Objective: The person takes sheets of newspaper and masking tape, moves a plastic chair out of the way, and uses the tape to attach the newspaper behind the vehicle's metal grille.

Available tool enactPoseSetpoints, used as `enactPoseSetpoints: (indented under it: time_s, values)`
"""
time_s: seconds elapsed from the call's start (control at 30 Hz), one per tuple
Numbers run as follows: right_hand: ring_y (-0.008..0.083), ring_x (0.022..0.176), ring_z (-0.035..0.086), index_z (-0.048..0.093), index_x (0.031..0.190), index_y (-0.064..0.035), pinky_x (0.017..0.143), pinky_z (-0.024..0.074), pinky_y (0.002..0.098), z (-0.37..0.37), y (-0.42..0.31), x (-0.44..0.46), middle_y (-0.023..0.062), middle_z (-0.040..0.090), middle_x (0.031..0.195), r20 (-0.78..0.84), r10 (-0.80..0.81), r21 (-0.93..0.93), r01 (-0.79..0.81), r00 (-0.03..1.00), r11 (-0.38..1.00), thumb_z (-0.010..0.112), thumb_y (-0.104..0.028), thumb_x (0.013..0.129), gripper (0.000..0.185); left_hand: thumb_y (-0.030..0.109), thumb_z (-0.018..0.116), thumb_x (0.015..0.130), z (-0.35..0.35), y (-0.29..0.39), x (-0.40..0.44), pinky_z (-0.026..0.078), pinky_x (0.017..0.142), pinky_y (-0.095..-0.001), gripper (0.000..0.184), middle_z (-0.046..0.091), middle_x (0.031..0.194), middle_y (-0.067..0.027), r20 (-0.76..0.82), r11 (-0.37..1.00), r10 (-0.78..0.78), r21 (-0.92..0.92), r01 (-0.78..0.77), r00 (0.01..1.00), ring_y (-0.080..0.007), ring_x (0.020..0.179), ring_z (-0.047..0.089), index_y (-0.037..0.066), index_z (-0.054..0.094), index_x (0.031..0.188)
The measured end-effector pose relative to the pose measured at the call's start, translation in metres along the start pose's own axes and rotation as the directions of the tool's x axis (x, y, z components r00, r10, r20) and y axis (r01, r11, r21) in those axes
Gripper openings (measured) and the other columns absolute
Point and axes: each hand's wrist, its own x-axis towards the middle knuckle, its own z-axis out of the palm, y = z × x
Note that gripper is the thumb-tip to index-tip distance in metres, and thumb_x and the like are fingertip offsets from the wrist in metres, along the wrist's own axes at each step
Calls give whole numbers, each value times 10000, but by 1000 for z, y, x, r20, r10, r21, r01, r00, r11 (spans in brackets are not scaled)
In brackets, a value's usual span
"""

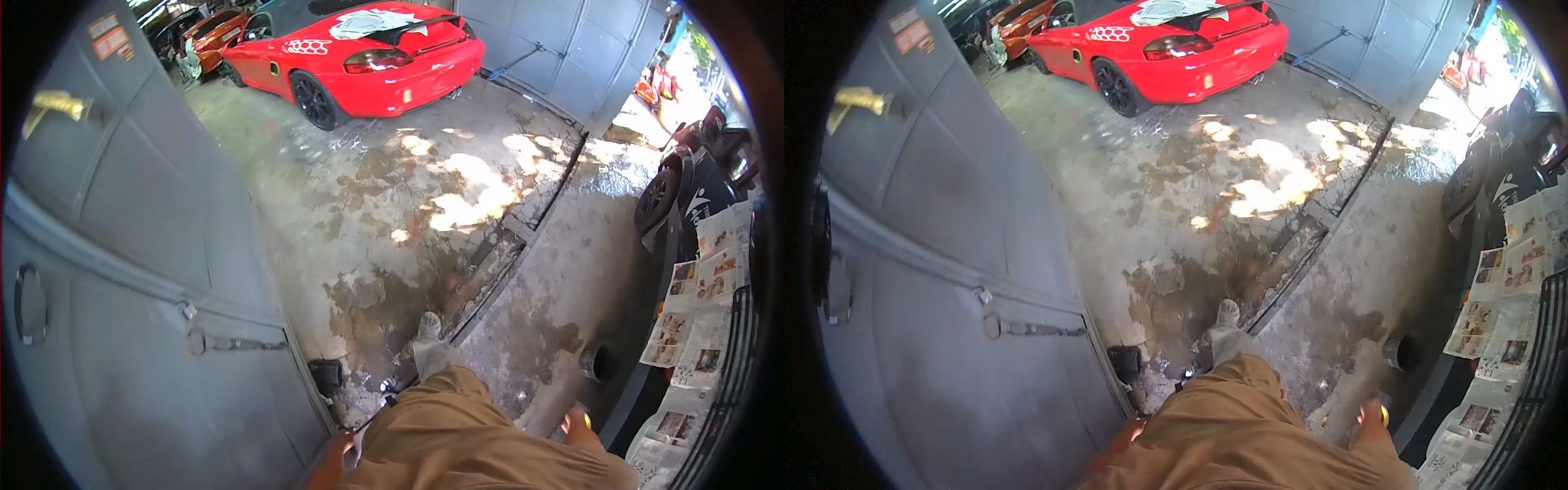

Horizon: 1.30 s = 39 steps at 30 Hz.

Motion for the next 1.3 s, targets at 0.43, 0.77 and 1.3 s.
enactPoseSetpoints:
  time_s: [0.43, 0.77, 1.3]
  values:
    - [388, 932, 704, 721, 923, -31, 801, 550, 485, -516, -227, 375, 206, 727, 967, -665, -352, 214, 619, 659, 755, 604, -199, 853, 216, 357, 566, 952, -268, 227, 322, 513, 874, -488, 343, 688, 1020, -248, -402, 913, 388, 47, -405, 829, -429, 1044, 651, 76, 684, 1108]
    - [474, 1041, 642, 623, 1274, -35, 903, 509, 521, -1045, -226, 360, 317, 674, 1075, -782, -70, 538, 727, 620, 427, 569, -248, 921, 416, 468, 582, 920, -459, 340, 507, 463, 988, -477, 569, 631, 1269, -307, -54, 818, 14, -574, -42, 998, -465, 1195, 586, 46, 649, 1297]
    - [239, 782, 738, 799, 848, -134, 675, 571, 440, -923, -141, 578, 84, 776, 918, 41, -211, 589, 147, 977, 794, 729, -264, 826, 150, 406, 577, 943, -886, 570, 809, 515, 911, -477, 428, 714, 1082, -212, -346, 979, 121, -111, -169, 930, -399, 1059, 665, 36, 706, 1116]
